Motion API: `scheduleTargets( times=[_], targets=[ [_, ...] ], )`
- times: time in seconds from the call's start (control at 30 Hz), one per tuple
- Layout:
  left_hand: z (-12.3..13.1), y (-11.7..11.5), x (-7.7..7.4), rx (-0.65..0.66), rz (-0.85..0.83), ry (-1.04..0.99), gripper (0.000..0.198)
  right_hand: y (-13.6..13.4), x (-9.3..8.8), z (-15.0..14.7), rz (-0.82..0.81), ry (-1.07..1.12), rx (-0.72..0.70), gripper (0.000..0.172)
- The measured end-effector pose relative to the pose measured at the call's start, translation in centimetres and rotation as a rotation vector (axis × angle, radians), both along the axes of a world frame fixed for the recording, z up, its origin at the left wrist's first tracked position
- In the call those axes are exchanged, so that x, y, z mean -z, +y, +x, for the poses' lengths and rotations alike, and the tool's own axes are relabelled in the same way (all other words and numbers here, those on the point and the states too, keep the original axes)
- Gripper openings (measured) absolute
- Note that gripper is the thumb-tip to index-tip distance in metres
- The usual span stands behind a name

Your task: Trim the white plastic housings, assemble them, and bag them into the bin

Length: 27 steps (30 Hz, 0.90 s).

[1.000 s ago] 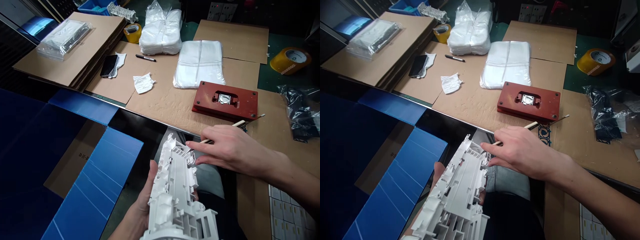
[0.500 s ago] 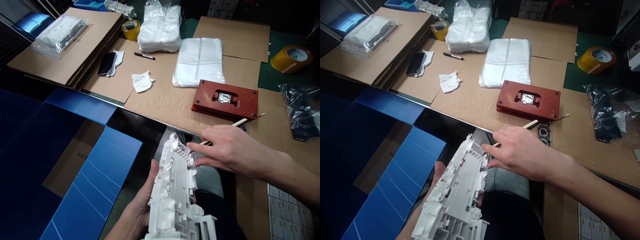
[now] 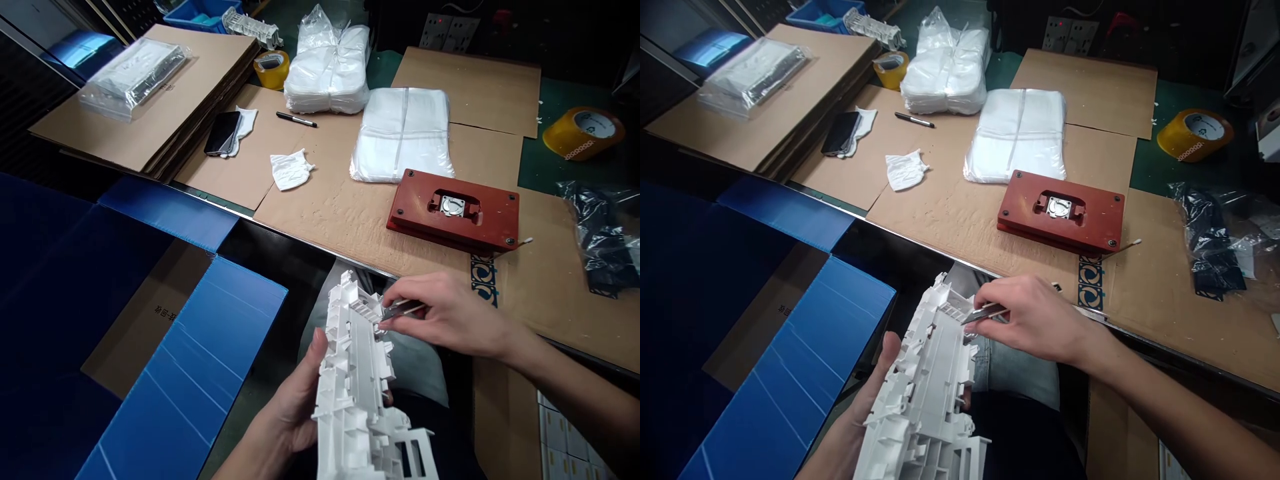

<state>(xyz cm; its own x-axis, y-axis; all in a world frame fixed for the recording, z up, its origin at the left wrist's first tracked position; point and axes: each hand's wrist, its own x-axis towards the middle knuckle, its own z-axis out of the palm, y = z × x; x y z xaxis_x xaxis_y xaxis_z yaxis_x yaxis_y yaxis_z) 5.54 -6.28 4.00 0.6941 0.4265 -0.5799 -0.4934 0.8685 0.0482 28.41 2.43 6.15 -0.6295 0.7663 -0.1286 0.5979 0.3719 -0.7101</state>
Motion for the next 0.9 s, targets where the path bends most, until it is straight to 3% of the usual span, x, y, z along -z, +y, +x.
scheduleTargets(
  times=[0.1, 0.23, 0.3, 0.4, 0.5, 0.63, 0.77, 0.9],
  targets=[
    [0.2, 0.0, 0.3, -0.034, -0.008, 0.024, 0.074, -0.4, 1.0, -1.1, -0.065, 0.056, 0.032, 0.008],
    [0.2, 0.3, 1.0, -0.116, -0.013, 0.041, 0.06, -0.3, 1.0, -0.8, -0.108, 0.138, 0.138, 0.016],
    [0.0, 0.7, 1.4, -0.155, 0.045, -0.019, 0.059, -0.4, 0.6, 0.3, -0.093, 0.147, 0.272, 0.013],
    [-0.2, 1.7, 1.9, -0.178, 0.153, -0.095, 0.063, -1.3, 0.2, 2.4, -0.057, 0.1, 0.522, 0.023],
    [-0.3, 2.6, 2.2, -0.185, 0.197, -0.118, 0.062, -3.4, 0.9, 4.8, -0.05, 0.057, 0.783, 0.033],
    [-0.1, 3.3, 2.2, -0.167, 0.225, -0.157, 0.062, -8.2, 3.7, 8.8, -0.09, 0.013, 0.969, 0.043],
    [0.1, 3.5, 2.0, -0.123, 0.22, -0.17, 0.062, -14.1, 7.9, 15.0, -0.243, -0.02, 1.083, 0.052],
    [0.6, 3.3, 2.1, -0.077, 0.194, -0.137, 0.058, -20.0, 12.5, 20.7, -0.39, 0.069, 1.492, 0.043]
  ],
)
